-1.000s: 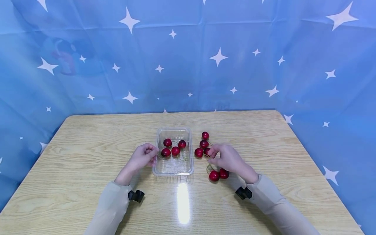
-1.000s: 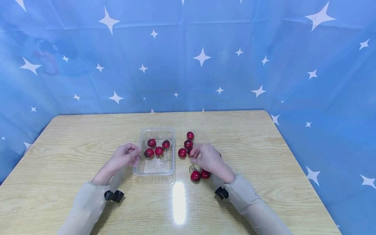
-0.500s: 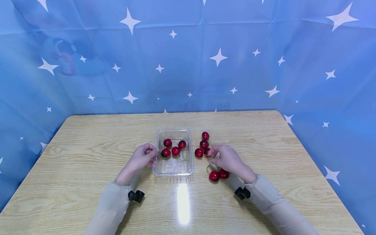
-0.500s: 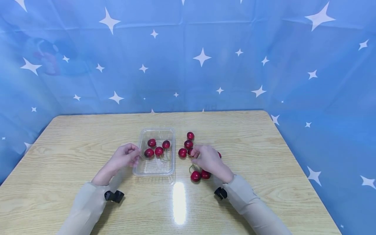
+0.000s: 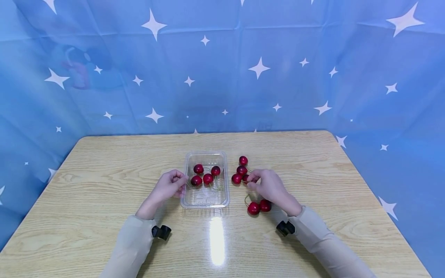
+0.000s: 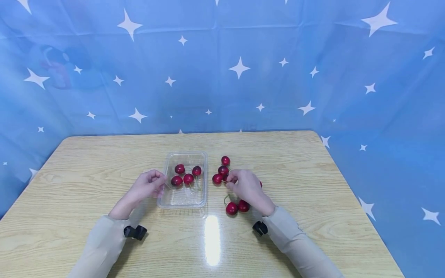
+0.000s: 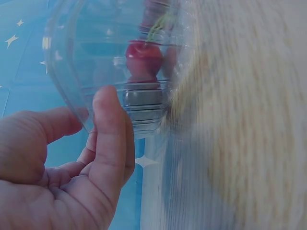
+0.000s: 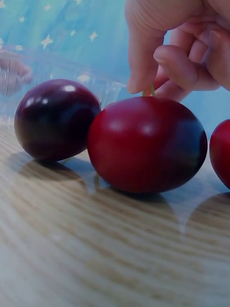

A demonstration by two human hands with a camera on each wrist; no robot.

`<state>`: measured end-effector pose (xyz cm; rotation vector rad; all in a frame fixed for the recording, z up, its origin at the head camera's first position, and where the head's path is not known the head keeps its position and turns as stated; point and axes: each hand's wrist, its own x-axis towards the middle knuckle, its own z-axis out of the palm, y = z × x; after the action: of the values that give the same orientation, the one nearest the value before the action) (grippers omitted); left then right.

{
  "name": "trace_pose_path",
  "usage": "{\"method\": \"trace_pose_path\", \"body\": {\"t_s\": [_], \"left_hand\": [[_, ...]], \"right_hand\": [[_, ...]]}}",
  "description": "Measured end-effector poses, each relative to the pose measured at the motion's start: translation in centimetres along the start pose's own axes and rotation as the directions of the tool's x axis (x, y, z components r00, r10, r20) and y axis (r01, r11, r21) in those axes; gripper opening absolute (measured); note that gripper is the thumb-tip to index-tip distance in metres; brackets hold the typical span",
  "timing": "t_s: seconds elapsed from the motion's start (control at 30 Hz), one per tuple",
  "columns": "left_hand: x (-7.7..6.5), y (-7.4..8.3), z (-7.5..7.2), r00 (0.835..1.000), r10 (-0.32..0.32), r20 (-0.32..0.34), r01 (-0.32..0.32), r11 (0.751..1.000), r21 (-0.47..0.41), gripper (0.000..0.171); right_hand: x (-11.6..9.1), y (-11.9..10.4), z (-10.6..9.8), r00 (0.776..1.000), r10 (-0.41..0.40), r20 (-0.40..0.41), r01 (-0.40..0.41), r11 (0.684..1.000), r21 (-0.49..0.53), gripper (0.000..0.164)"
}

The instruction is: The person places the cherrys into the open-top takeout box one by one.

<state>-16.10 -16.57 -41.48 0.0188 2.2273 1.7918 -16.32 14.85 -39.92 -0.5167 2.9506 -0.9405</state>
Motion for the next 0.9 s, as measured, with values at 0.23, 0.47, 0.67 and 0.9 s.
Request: {"method": "trace_pose_path", "body": {"t_s": [0.23, 0.47, 0.67, 0.9], "left_hand": [[0.07, 0.06, 0.08, 1.0, -0.019, -0.017, 0.019, 1.0, 0.0, 0.015], [0.02, 0.19, 0.02, 1.0, -0.018, -0.014, 0.018, 1.0, 0.005, 0.016], [-0.06, 0.26, -0.03, 1.0, -0.012, -0.004, 0.012, 1.0, 0.006, 0.017], [0.08, 0.16, 0.02, 1.0, -0.022, -0.013, 0.022, 1.0, 0.007, 0.016]], "right_hand": [[0.05, 0.25, -0.15, 0.996, 0.029, -0.081, -0.027, 0.999, 0.019, 0.005], [0.09, 0.35, -0.15, 0.99, 0.051, -0.128, -0.05, 0.999, 0.013, 0.006], [0.04, 0.44, -0.18, 0.985, 0.054, -0.162, -0.052, 0.998, 0.02, 0.009], [-0.03, 0.66, -0.35, 0.978, 0.03, -0.206, -0.02, 0.999, 0.048, 0.008]]}}
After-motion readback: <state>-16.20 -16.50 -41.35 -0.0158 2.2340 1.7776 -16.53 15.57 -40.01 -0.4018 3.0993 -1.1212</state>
